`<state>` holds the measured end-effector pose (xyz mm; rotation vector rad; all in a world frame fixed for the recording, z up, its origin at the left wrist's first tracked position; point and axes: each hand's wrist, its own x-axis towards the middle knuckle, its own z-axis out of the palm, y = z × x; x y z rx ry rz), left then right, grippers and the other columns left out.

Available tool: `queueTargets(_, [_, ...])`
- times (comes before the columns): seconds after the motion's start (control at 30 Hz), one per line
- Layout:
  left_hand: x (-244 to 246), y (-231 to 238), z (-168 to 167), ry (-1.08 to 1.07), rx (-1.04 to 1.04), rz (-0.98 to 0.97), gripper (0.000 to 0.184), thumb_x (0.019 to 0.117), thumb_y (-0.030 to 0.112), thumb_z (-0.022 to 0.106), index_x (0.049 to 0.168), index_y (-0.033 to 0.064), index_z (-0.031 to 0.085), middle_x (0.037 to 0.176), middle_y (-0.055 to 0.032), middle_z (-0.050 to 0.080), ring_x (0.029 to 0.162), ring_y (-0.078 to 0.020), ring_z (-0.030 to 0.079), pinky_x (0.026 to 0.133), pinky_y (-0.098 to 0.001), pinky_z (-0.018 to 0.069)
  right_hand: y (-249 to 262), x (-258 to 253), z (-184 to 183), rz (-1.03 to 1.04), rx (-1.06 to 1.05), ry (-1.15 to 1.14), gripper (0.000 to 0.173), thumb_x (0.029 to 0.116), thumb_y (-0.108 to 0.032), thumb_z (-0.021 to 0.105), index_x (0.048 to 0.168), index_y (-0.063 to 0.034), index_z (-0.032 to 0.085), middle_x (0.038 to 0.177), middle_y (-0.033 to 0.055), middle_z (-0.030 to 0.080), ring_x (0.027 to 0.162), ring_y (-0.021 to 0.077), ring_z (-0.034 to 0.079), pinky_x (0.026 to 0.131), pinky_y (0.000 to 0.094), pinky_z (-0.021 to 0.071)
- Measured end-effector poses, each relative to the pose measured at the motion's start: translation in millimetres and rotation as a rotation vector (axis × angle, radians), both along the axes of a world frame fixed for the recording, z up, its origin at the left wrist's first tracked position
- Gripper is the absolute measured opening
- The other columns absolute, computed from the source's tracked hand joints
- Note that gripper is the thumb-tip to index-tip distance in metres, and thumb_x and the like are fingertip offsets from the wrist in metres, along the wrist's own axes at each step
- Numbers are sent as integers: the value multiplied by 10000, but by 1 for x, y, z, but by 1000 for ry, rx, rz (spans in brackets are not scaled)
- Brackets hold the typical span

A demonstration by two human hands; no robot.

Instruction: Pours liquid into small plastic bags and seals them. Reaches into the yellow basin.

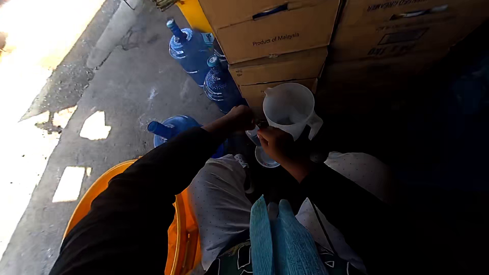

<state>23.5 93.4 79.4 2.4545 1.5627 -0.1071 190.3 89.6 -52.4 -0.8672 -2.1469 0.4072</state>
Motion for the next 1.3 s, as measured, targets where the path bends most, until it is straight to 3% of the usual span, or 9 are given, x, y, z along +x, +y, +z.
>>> queueTargets(0.1, [-2,47,-32,82,-402,277,202,934,184,725,1004,-5,741,1047,-213,699,1063,-392,650,940,-631,486,0,-9,-6,-8,109,-85,249,956,-51,611,1120,-101,793,762,143,668,680,306,689,557,435,563])
queueTargets(0.27, [10,51,-26,133,-453,345,184,934,174,731,942,-10,748,986,-180,709,1008,-344,662,914,-577,495,-9,-23,1,1,97,-229,340,992,-143,637,1324,-113,702,734,141,650,627,313,670,510,424,527])
queueTargets(0.47, [15,46,-30,66,-474,474,212,973,173,665,931,-24,730,963,-194,694,968,-343,657,873,-579,492,-2,-30,7,-31,67,-253,191,1019,-158,589,991,-33,730,749,160,681,675,340,699,536,458,539])
queueTargets(0.6, [7,21,-64,-669,-409,932,126,965,125,647,928,11,687,863,-73,635,777,-148,569,722,-356,477,17,-25,-13,-14,300,-21,70,895,-9,667,883,-19,735,702,149,648,642,328,656,529,425,502])
queueTargets(0.7, [16,-7,-94,-1220,-339,1071,162,1006,125,575,1038,24,698,1004,-65,664,937,-146,595,845,-367,486,23,-20,-21,7,305,55,80,873,4,660,797,-9,683,689,134,640,648,310,656,541,410,513])
queueTargets(0.87, [53,-26,-140,-1988,-93,1141,158,1030,89,478,1018,84,636,1051,-27,638,1011,-142,597,942,-363,484,7,-16,-2,-127,-314,205,134,981,-44,643,926,69,689,872,205,705,817,330,715,757,473,587])
queueTargets(1.03, [51,-24,-152,-1507,270,811,101,905,60,698,806,78,704,1177,-39,635,1206,-139,534,1036,-323,444,23,-5,21,-258,-1125,288,237,1055,-223,601,1074,10,643,822,86,606,664,143,548,648,324,491])
queueTargets(1.1, [38,-22,-161,-1066,530,504,77,915,90,709,888,39,761,1169,-114,706,1321,-290,517,1121,-505,347,28,2,28,-245,-1326,321,221,1068,-217,570,1107,-4,614,750,26,527,563,68,434,533,228,382])
queueTargets(1.3, [16,-11,-165,-659,792,-11,79,955,89,667,939,100,744,1069,-69,760,1224,-241,627,1041,-498,367,40,22,34,-138,-1475,234,139,1066,-159,534,1004,-39,569,569,-29,360,407,32,298,394,162,248])
